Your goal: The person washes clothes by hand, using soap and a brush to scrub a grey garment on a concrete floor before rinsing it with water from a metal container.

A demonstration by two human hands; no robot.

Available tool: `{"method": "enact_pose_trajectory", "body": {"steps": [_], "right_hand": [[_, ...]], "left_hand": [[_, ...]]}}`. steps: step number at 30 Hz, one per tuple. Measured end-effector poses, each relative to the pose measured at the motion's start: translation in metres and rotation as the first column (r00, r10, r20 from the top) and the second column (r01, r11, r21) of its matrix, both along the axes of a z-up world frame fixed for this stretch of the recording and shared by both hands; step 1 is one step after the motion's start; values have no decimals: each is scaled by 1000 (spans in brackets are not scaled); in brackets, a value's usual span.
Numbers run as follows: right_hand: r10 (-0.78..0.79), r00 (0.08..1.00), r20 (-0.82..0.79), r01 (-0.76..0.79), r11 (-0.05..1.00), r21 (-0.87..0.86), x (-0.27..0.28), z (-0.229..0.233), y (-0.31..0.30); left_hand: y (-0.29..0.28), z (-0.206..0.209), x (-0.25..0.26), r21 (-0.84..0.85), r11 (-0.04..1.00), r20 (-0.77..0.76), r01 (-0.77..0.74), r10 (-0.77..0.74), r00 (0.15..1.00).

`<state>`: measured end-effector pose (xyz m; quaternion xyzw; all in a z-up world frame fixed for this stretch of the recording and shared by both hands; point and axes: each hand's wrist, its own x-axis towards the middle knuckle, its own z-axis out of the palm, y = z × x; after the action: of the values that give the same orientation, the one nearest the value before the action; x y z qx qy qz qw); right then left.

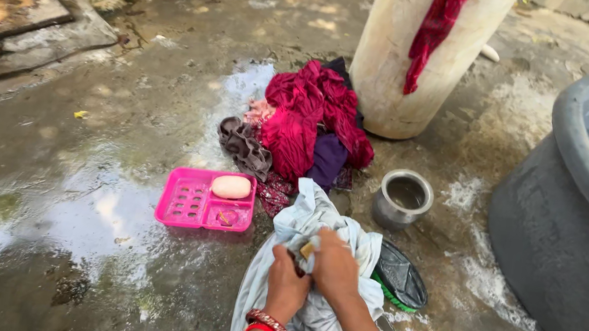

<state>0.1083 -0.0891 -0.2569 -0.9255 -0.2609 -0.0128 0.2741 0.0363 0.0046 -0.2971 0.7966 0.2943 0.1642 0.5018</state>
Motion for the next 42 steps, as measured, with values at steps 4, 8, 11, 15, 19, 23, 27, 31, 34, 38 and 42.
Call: {"method": "enact_pose_trajectory", "body": {"steps": [4, 8, 11, 15, 19, 23, 27, 31, 34, 38, 42], "right_hand": [[365, 912, 186, -379, 924, 50, -16, -9, 5], [269, 785, -558, -41, 921, 387, -22, -1, -20], [610, 471, -637, 450, 454, 769, -17, 33, -51], [654, 402, -641, 739, 182, 649, -9, 100, -52], [364, 704, -609, 644, 31, 764, -24, 137, -26], [-150, 970, 193, -35, 695, 718, -96, 148, 18], [-154, 909, 387, 114, 986, 124, -39, 182, 29], [-213, 977, 28, 133, 702, 700, -106, 150, 34], [-200, 936, 288, 78, 919, 386, -48, 145, 38], [-472, 832, -292, 537, 550, 640, -6, 140, 15], [-192, 805, 562, 41, 962, 270, -72, 105, 19]], "left_hand": [[16, -9, -17, -135, 991, -85, 22, -34, 996], [27, -4, -30, -388, 908, -169, 158, -238, 956], [26, 29, -36, -379, 881, -29, 282, -316, 948], [23, 106, -37, -775, 506, 422, 380, -34, 906], [12, 154, -21, -690, 584, 574, 428, 81, 815], [15, 169, 9, -904, 427, 133, -3, 290, 948], [-12, 115, 24, -756, 655, 225, 0, 260, 939], [55, 83, 76, 73, 994, 429, -81, 42, 902], [54, 73, 62, 195, 978, 233, -80, 33, 972], [-22, 74, 53, -69, 997, 500, -19, 51, 865], [44, 110, 64, -787, 614, 342, -60, 514, 787]]}}
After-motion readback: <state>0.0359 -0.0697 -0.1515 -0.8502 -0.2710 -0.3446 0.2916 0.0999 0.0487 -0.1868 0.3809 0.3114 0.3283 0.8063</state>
